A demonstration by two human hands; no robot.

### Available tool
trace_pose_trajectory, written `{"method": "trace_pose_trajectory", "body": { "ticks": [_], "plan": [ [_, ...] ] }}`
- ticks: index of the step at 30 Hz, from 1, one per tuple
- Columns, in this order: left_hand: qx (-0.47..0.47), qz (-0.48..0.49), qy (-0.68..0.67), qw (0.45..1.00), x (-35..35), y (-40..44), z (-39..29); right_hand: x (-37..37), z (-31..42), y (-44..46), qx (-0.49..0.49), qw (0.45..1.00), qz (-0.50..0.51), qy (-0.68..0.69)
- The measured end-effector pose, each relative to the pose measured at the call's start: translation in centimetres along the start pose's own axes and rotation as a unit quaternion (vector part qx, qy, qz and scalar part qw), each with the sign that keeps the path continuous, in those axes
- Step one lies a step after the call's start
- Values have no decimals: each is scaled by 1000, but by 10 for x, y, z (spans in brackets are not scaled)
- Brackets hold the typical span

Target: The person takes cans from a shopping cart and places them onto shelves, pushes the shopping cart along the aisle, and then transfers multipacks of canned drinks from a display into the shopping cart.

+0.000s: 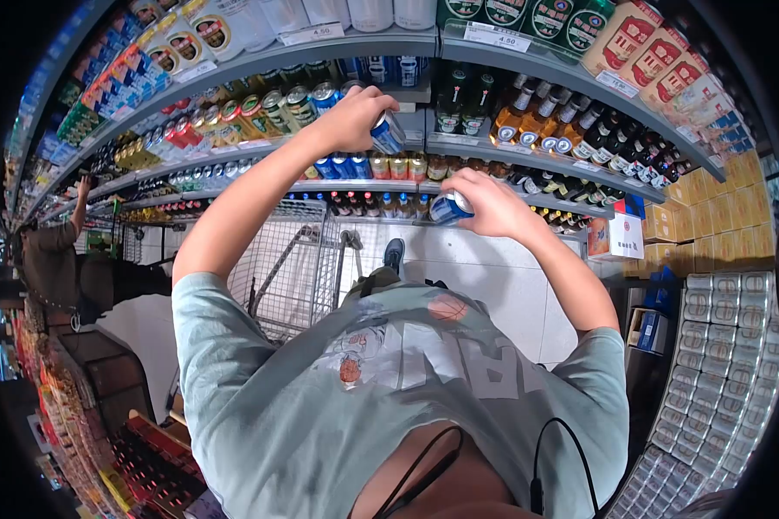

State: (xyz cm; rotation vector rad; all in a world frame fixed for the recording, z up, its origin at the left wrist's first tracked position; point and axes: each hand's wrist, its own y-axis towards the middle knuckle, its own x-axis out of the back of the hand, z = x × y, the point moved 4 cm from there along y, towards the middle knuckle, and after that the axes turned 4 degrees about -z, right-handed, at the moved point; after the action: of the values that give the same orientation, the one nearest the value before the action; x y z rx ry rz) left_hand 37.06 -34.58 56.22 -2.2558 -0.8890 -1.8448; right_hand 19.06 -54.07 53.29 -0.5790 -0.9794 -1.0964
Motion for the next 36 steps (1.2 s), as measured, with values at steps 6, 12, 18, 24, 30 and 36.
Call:
{"method": "trace_pose_trajectory", "body": {
  "ticks": [6, 12, 18, 24, 30, 36],
  "plan": [
    [-45, 70, 9, 996, -18, 78, 59, 44, -8, 91, -43, 994, -53, -86],
    [-32, 171, -45, 984, -54, 106, 109, 46, -39, 163, -55, 994, -70, -68],
    [-87, 216, 17, 972, -76, 110, 132, 27, -69, 210, -64, 994, -49, -68],
    [-81, 245, -25, 966, -108, 121, 157, 10, -89, 246, -130, 986, -11, -103],
    [-63, 245, 20, 967, -112, 122, 156, -16, -124, 254, -125, 986, 6, -111],
    [-35, 286, 5, 958, -115, 113, 165, -28, -136, 257, -93, 991, -5, -92]
  ]
}}
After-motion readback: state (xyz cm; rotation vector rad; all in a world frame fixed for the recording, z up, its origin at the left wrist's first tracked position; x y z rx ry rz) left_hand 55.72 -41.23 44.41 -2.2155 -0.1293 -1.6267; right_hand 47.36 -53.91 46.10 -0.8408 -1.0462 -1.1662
